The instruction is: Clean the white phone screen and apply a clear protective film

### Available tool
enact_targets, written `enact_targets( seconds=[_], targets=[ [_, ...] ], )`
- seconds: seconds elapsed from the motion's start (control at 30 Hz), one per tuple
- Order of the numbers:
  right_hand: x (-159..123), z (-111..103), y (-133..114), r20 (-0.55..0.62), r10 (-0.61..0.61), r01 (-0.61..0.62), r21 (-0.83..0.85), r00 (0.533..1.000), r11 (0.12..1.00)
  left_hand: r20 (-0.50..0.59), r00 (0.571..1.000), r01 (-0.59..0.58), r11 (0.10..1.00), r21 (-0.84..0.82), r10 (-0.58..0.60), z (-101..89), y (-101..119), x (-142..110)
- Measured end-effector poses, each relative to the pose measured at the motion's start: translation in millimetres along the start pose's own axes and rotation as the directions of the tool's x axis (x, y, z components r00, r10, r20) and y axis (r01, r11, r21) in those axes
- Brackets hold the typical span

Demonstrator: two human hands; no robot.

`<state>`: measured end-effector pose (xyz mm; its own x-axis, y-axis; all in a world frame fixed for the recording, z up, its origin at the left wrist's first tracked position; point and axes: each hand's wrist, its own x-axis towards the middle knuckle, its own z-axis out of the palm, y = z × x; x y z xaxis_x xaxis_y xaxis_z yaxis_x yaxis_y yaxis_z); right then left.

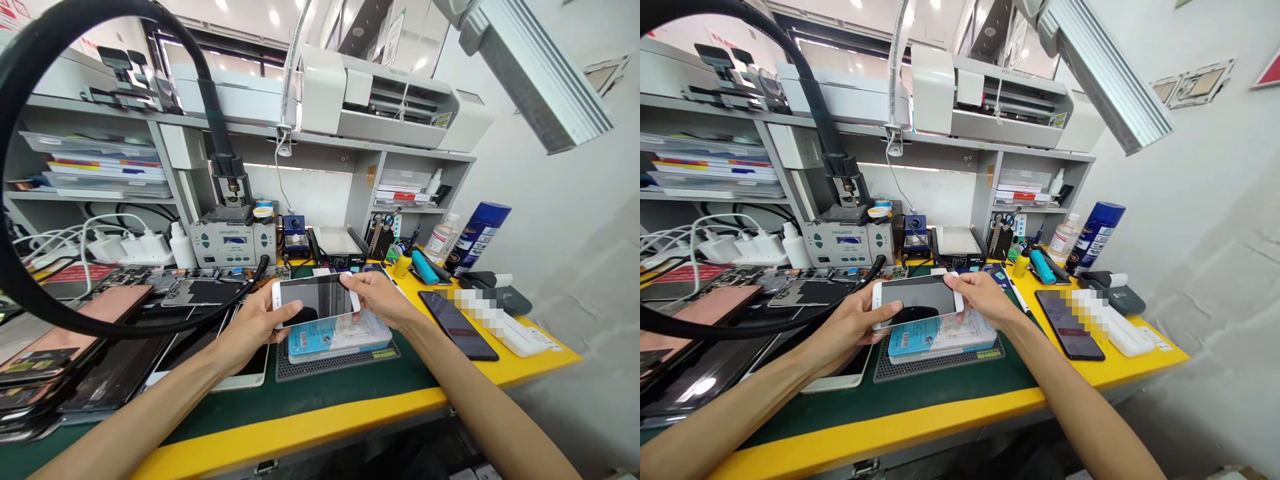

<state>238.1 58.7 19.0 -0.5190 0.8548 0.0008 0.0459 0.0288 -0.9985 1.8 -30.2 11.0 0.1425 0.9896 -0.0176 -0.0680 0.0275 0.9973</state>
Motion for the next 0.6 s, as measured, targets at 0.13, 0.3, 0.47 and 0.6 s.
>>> enact_targets(
  seconds=[0.13,0.3,0.47,0.6],
  targets=[
    [3,4,6,-0.129,0.009,-0.019,-0.074,0.992,0.997,0.071,0.997,0.002,0.999,0.032,-0.004,2.8,0,-2],
    [-2,2,-1,-0.097,0.034,-0.032,0.03,0.995,0.999,0.079,0.997,-0.029,0.996,0.079,0.023,5.5,-1,-2],
    [-7,-2,-7,0.13,-0.034,0.022,0.094,0.991,0.995,0.034,0.999,-0.004,1.0,0.024,0.004,1.0,3,-2],
    [-4,1,-4,0.035,-0.019,0.019,0.006,0.999,1.0,0.072,0.997,0.027,0.999,0.029,-0.029,0.6,5,-3]
  ],
)
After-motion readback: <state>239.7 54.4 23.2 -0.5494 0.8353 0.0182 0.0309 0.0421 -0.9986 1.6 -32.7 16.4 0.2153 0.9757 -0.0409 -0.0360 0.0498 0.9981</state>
